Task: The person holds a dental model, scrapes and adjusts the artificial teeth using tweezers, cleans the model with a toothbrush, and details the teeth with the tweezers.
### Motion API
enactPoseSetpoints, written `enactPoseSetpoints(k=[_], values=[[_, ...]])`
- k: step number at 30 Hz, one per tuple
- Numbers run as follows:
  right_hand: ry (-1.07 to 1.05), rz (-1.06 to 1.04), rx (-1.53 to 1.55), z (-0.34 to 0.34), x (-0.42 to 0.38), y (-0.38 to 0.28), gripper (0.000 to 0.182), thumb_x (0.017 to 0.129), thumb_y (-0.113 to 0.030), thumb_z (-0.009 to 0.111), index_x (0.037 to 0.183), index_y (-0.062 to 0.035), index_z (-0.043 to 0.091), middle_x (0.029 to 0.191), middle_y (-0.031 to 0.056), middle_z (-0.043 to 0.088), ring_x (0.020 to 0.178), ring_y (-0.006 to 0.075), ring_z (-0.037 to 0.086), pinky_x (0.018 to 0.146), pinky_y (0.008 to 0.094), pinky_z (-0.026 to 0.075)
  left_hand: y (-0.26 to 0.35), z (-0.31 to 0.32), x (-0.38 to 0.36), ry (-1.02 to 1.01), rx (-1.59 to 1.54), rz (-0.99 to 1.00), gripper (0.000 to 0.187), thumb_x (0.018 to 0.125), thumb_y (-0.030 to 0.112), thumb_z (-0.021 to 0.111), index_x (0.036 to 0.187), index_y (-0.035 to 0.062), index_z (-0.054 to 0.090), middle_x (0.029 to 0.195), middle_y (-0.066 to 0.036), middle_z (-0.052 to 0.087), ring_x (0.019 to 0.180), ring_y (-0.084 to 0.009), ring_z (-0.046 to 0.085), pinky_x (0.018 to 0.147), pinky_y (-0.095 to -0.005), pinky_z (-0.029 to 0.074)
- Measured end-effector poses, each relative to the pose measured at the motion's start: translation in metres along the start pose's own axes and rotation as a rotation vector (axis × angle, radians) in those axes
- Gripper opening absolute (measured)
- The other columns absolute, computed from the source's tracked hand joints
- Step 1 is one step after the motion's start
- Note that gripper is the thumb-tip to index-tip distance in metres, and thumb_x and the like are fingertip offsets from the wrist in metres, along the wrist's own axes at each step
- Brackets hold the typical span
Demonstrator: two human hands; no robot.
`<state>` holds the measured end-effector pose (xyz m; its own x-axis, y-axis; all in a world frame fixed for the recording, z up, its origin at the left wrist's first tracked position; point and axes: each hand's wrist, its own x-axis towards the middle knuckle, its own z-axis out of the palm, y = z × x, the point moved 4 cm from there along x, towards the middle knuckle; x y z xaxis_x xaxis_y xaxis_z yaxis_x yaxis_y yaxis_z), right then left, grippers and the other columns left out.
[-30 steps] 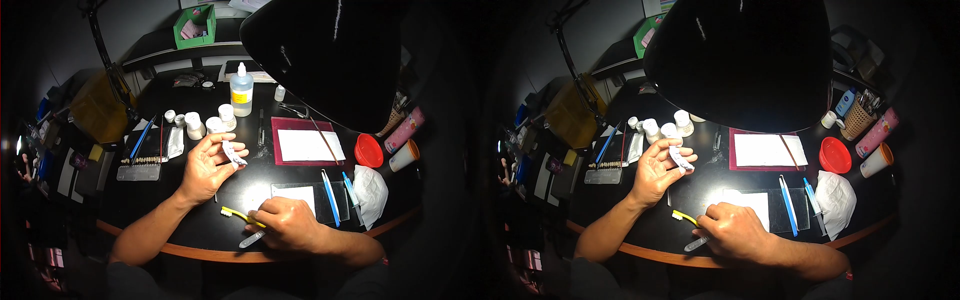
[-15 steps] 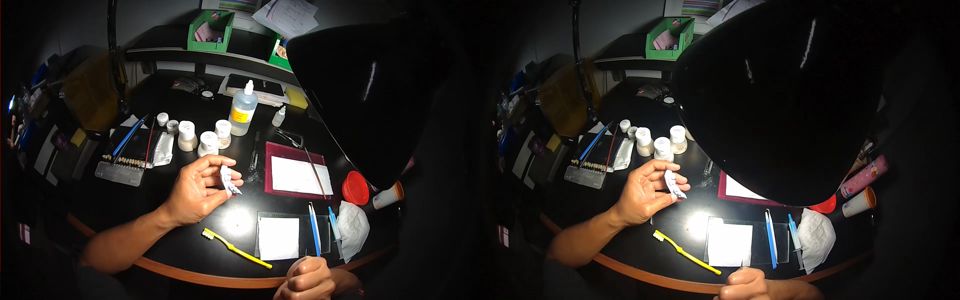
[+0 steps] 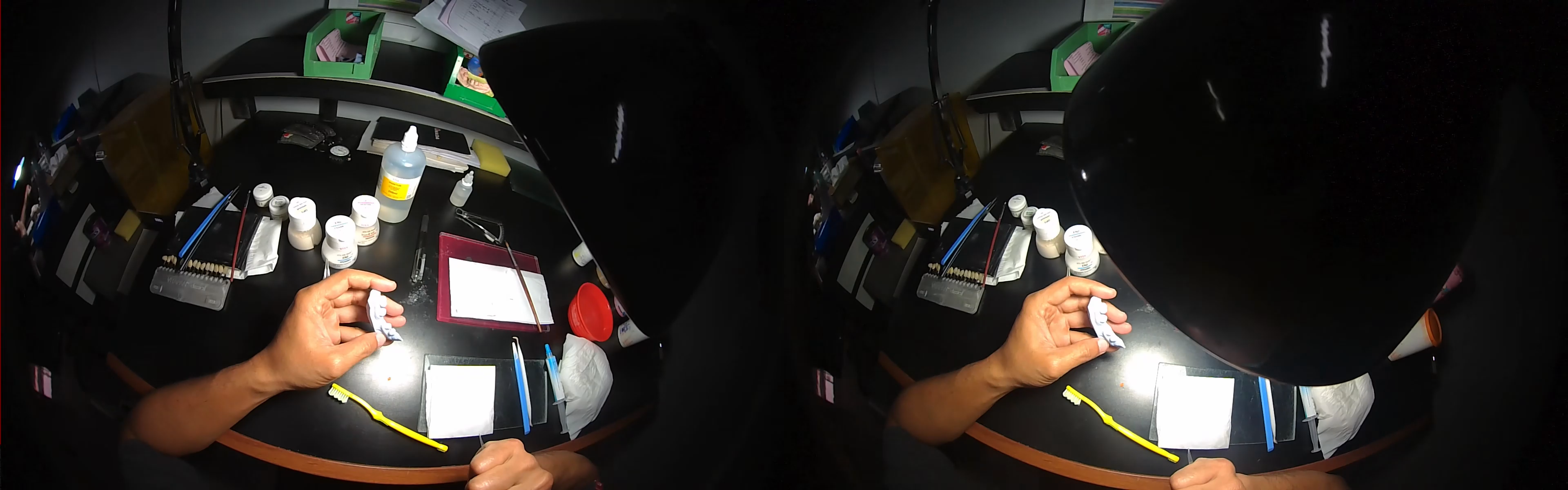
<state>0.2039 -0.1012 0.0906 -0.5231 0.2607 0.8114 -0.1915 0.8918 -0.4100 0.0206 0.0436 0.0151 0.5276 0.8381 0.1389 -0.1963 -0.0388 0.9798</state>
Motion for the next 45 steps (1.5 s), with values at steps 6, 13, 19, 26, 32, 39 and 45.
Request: enactPoseSetpoints(k=[6,13,19,26,32,39,45], values=[[0.009,-0.026,0.034,-0.002,0.001,-0.007,0.002,0.081,0.000,0.071,0.079,0.0001,0.070,0.059,-0.0015,0.051,0.045,0.0098,0.040,0.043,0.0300,0.025,0.001,0.001,0.000,0.011,0.012,0.018,0.043,0.085,-0.014,0.068,0.123,-0.0031,0.051,0.115,-0.021,0.065,0.116,-0.0285,0.069,0.096,-0.0388,0.062],[0.347,-0.125,-0.317,-0.008,-0.023,0.002,0.009,0.085,-0.008,0.083,0.080,-0.0053,0.076,0.048,-0.0069,0.046,0.042,0.0023,0.032,0.043,0.0239,0.018,-0.001,0.005,-0.005,0.008,0.053,0.009,0.059,0.085,-0.012,0.064,0.139,-0.0017,0.045,0.115,-0.014,0.065,0.113,-0.0261,0.069,0.094,-0.0382,0.061],[0.308,-0.076,-0.097,-0.015,-0.023,-0.010,0.010,0.089,-0.011,0.077,0.082,-0.0042,0.076,0.048,-0.0055,0.044,0.041,0.0032,0.030,0.043,0.0248,0.017,-0.010,-0.003,-0.001,-0.030,0.165,0.098,0.057,0.092,-0.004,0.066,0.145,-0.0014,0.044,0.125,-0.017,0.064,0.120,-0.0257,0.067,0.103,-0.0382,0.057],[0.214,0.010,0.132,-0.006,-0.019,-0.013,0.019,0.094,-0.019,0.071,0.084,-0.0036,0.077,0.047,-0.0043,0.042,0.041,0.0043,0.031,0.043,0.0253,0.017,-0.008,0.000,-0.002,0.008,0.158,0.084,0.053,0.088,-0.009,0.065,0.138,-0.0024,0.050,0.118,-0.019,0.064,0.115,-0.0262,0.068,0.098,-0.0373,0.060],[0.194,0.052,0.272,0.001,-0.017,-0.006,0.028,0.098,-0.025,0.065,0.086,-0.0031,0.078,0.047,-0.0032,0.041,0.041,0.0052,0.031,0.042,0.0257,0.018,-0.012,0.000,0.000,-0.042,0.175,0.112,0.053,0.089,-0.007,0.066,0.139,-0.0027,0.051,0.120,-0.019,0.065,0.115,-0.0259,0.069,0.099,-0.0366,0.060],[0.137,0.159,0.418,0.002,-0.008,0.005,0.039,0.103,-0.033,0.059,0.088,-0.0026,0.079,0.047,-0.0020,0.039,0.040,0.0062,0.032,0.042,0.0262,0.018,-0.013,-0.002,-0.001,-0.059,0.159,0.148,0.058,0.089,0.001,0.069,0.143,-0.0004,0.048,0.122,-0.015,0.066,0.120,-0.0232,0.065,0.098,-0.0386,0.059],[0.145,0.487,0.248,-0.016,-0.009,0.030,0.055,0.108,-0.042,0.048,0.091,-0.0009,0.079,0.047,-0.0014,0.038,0.040,0.0073,0.032,0.042,0.0264,0.019,-0.012,-0.007,0.001,-0.013,0.130,0.127,0.061,0.086,0.004,0.073,0.141,-0.0008,0.048,0.121,-0.016,0.063,0.116,-0.0213,0.064,0.100,-0.0360,0.057]])
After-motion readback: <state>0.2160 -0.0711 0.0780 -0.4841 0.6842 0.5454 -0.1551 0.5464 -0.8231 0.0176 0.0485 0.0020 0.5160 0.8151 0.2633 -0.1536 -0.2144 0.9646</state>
